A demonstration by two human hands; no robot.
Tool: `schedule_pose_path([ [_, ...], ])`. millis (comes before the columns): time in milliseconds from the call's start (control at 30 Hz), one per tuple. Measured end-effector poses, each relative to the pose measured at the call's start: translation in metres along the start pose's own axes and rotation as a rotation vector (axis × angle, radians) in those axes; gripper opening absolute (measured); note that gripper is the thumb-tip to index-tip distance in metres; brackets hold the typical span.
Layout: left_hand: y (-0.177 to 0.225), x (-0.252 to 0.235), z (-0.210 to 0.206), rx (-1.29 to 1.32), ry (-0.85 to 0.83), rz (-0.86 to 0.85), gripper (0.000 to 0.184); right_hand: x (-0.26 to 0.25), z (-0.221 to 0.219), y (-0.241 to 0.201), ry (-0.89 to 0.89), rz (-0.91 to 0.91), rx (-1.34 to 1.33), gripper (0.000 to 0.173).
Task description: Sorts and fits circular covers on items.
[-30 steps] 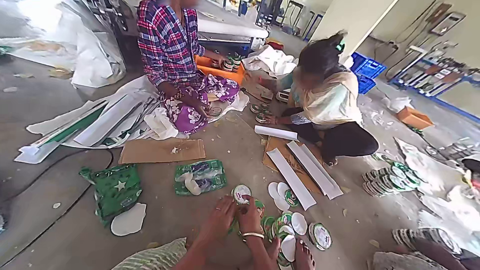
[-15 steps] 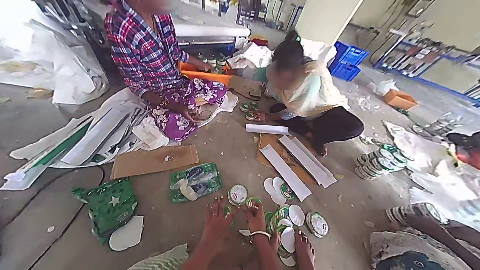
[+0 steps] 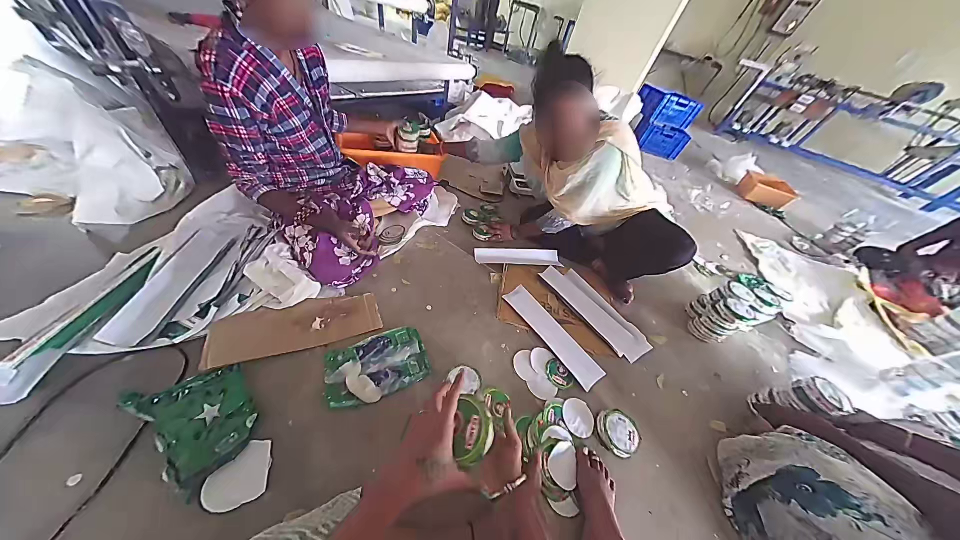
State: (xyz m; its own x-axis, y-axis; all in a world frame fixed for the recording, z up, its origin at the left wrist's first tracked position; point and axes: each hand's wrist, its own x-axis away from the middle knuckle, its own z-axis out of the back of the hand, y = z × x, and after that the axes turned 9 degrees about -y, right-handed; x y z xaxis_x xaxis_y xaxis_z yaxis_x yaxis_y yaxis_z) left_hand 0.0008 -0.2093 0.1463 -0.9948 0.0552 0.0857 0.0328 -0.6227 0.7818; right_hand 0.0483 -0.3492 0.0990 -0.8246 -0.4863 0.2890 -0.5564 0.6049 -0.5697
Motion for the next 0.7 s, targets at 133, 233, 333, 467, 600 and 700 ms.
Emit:
schedule_pose_path([
  [133,0.002,-0.012,0.022,-0.071,0.038,0.107,0.141,-0.001,0.027,0.004,0.002,0.058,-0.370,0.057],
  [233,-0.043,-0.021,0.015,-0.253,-0.268,0.304,0.119,-0.011,0.076,-0.008,0.048,0.057,-0.283,0.056],
  [333,-0.076,-0.024,-0.020,-0.318,-0.433,0.340,0.106,-0.012,0.088,-0.017,0.273,0.045,-0.120,0.056],
  [467,-0.089,-0.019,-0.040,-0.272,-0.380,0.321,0.106,-0.009,0.100,-0.008,0.362,0.058,-0.104,0.056],
  [600,-0.108,0.004,-0.044,-0.106,0.003,0.127,0.112,-0.015,0.095,-0.004,0.240,0.075,-0.172,0.058],
  [700,-0.111,0.000,-0.032,-0.003,0.168,0.090,0.097,-0.029,0.072,-0.015,0.248,0.057,0.069,0.045],
])
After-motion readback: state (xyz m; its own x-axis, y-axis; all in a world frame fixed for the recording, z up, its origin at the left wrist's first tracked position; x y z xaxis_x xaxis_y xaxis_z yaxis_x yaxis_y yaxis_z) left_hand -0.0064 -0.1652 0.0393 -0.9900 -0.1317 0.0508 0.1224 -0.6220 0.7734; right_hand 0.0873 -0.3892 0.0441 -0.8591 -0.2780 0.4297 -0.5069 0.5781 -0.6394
